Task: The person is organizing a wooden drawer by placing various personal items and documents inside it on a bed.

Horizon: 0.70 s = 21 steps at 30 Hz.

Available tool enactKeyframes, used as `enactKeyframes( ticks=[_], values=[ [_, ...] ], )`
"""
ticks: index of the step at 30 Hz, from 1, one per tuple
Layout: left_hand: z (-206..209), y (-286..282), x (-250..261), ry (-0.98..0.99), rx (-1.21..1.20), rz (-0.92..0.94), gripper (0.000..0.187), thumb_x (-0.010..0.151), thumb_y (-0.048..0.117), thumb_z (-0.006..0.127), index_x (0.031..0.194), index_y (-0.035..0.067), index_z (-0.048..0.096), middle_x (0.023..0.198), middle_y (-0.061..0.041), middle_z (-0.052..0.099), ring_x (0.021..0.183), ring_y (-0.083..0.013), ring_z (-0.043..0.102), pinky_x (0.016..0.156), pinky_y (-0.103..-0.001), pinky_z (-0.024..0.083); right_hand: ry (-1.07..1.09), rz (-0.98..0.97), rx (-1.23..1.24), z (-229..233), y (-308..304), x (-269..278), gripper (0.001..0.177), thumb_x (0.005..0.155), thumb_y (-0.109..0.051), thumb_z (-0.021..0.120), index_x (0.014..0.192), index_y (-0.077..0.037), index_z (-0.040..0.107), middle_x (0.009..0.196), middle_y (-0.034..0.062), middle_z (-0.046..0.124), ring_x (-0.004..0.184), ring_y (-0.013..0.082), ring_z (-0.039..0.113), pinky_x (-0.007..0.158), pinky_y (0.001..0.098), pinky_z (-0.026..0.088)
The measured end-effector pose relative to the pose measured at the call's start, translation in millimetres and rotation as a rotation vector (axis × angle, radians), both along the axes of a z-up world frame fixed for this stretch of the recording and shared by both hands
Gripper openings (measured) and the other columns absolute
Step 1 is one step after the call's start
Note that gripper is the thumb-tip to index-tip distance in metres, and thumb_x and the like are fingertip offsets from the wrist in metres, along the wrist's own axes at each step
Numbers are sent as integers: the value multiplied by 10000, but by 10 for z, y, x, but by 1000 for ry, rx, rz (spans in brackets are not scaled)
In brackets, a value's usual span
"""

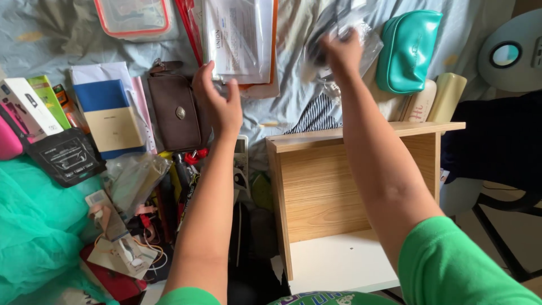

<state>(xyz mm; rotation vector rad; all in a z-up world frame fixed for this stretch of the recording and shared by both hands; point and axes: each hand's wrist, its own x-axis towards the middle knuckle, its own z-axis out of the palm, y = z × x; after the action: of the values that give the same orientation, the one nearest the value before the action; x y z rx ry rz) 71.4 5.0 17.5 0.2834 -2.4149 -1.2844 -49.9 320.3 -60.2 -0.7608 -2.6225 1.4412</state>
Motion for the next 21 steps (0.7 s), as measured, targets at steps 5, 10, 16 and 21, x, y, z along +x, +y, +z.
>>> enactKeyframes(
  ticks=[5,10,16,21],
  values=[
    [167,-250,271,-157,230,105,475,1023,106,686,1465,121,514,1467,-87,522,1269,-244,572,1011,-382,485,164,-79,-51,-63,409,-4,625,841,-235,817,1312,49,520,1165,202,718,1046,279,689,945,398,583],
    [181,-796,765,-130,223,180,381,1037,90,669,1405,96,572,1382,-66,605,1177,-204,621,930,-328,524,-187,133,220,-52,202,147,754,785,-300,872,1321,31,456,1203,203,664,1086,317,679,949,415,550],
    [306,-1132,1544,-446,345,178,329,979,117,677,1302,97,620,1194,-42,697,995,-165,679,818,-293,535,418,379,855,561,-183,228,830,685,-331,952,1275,53,513,1133,270,634,995,450,638,858,497,559],
    [704,-1226,2268,-431,-386,118,434,789,264,857,1139,95,664,1053,-127,670,1001,-367,630,867,-504,522,552,821,43,1933,-1191,1204,132,1097,54,655,1213,6,615,1074,134,715,926,189,693,821,304,547]
  ],
)
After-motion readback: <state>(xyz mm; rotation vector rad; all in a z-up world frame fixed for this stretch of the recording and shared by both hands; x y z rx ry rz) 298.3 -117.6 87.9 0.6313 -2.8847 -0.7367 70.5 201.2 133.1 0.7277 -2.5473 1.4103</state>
